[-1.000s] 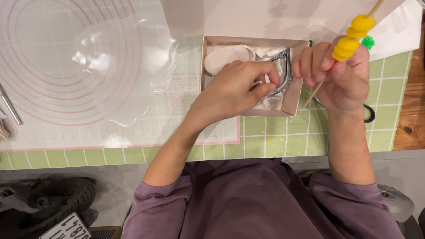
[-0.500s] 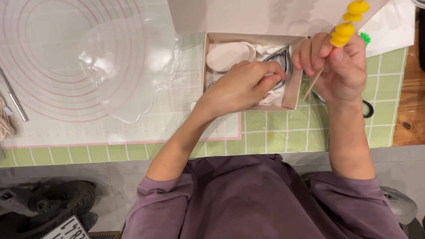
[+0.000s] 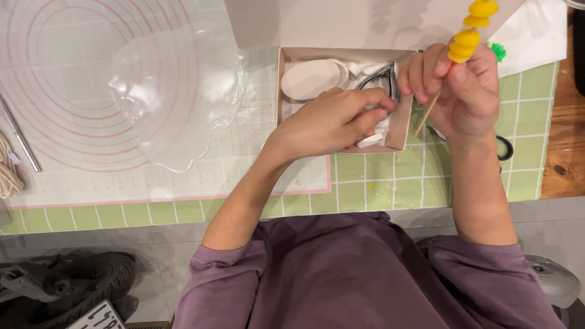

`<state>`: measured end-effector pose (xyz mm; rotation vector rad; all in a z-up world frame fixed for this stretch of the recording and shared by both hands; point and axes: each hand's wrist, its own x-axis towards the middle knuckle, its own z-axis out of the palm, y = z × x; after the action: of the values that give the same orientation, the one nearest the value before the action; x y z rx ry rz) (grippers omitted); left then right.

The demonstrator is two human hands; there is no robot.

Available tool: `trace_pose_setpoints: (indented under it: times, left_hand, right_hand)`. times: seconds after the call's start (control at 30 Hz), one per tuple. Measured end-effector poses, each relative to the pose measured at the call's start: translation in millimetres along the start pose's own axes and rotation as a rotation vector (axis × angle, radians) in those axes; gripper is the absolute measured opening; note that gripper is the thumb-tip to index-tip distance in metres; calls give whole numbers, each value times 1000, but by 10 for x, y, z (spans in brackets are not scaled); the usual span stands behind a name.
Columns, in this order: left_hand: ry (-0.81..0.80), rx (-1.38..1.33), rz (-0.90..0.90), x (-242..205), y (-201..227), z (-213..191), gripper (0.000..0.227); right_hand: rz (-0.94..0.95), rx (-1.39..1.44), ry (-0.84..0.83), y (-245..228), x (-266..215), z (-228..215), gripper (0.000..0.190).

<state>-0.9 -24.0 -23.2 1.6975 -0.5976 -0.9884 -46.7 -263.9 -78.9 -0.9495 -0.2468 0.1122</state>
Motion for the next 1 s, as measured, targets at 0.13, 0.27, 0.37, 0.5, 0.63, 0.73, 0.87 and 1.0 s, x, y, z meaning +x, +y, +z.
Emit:
trace_pose_setpoints:
  times: [0.13,0.27,0.37,0.5,0.63,0.73,0.87,1.0]
  left_hand:
    - [-23,191,41,-39,7,-7,27]
    - [-38,278,148,-4,-150,56,37]
    - [5,353,196,7,-124,104,43]
    - [20,519,200,-19,-51,116,35]
    - [33,555,230,-34,-56,126,35]
    - [70,591,253,5,-162,183,31]
    - [83,617,271,-38,-67,148,25]
    - [11,496,191,-105,16,-35,28]
  right_hand:
    - [-3,-10,5,4,-7,-14,19]
    - [-6,2,-14,4,-13,-25,19]
    - [-8,1,-17,1,-1,-9,19]
    - [-3,2,-6,-13,2,12,20]
    - [10,-12,-9,18,-44,-55,22]
    - [20,-30,-5,-23,-32,23,23]
    - [56,0,12,-66,-32,142,24]
    - [130,80,38,-93,-70,94,26]
